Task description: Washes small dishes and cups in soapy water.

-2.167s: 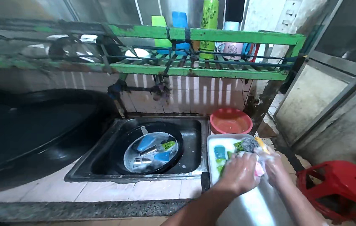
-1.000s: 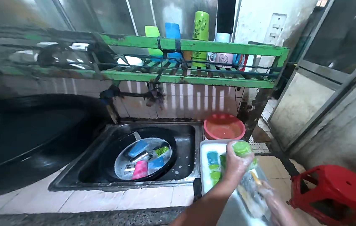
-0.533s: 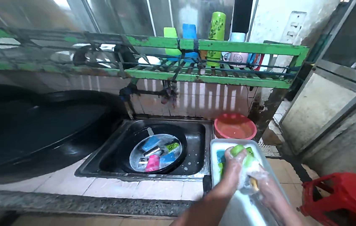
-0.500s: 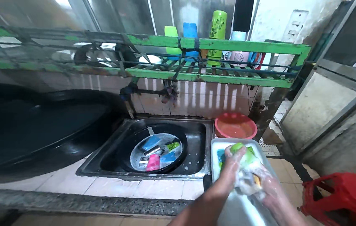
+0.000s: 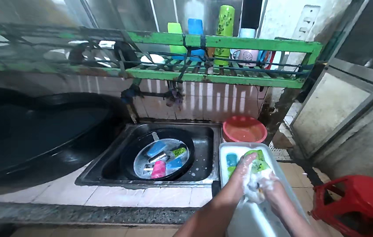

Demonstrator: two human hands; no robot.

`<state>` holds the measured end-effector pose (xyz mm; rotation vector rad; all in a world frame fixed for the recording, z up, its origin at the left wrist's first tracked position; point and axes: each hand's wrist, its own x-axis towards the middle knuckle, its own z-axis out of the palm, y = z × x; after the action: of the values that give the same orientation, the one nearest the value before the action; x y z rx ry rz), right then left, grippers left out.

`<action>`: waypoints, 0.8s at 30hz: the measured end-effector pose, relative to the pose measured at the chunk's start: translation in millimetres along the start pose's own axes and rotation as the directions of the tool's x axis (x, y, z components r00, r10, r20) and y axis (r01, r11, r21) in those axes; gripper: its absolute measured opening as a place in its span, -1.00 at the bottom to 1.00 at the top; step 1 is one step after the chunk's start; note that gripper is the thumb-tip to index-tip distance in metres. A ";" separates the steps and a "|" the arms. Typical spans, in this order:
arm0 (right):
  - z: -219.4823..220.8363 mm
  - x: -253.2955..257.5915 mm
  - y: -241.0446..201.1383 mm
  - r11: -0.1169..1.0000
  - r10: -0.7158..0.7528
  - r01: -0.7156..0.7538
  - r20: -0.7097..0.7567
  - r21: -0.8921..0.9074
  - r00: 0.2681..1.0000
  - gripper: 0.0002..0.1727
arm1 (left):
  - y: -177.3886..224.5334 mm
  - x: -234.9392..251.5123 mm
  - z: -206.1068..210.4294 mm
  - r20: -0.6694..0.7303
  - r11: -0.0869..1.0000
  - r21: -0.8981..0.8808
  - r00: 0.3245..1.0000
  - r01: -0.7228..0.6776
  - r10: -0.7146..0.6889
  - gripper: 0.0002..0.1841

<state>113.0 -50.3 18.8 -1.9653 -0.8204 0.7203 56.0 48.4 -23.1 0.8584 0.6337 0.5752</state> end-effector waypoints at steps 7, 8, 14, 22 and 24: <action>-1.1 9.9 33.4 0.672 -0.263 0.340 0.217 -0.658 0.940 -0.64 | -10.0 -4.7 22.6 -0.253 0.998 0.066 0.967 -0.006 0.022 -0.24; -3.6 8.3 27.8 0.745 -0.283 0.347 0.200 -0.570 0.938 -0.65 | -6.4 -2.4 16.8 -0.231 0.998 0.061 0.973 -0.005 0.019 -0.29; -42.1 7.3 30.3 0.936 -0.291 0.275 -0.042 -0.220 0.956 -0.51 | 35.2 18.9 -20.7 -0.255 0.990 0.125 0.962 -0.063 0.094 -0.04; -38.4 42.9 0.5 0.986 -0.023 0.006 -0.104 -0.166 0.994 -0.46 | 21.3 -26.8 29.3 0.173 0.165 0.971 0.985 -0.174 0.023 -0.22; -31.4 45.0 2.6 0.994 0.005 -0.020 -0.132 -0.112 0.991 -0.47 | 25.9 -24.5 24.3 0.171 0.131 0.976 0.984 -0.176 0.046 -0.22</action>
<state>164.6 -32.2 23.3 -2.0966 -0.7837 0.5548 51.4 33.1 16.9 2.2733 0.8561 0.1262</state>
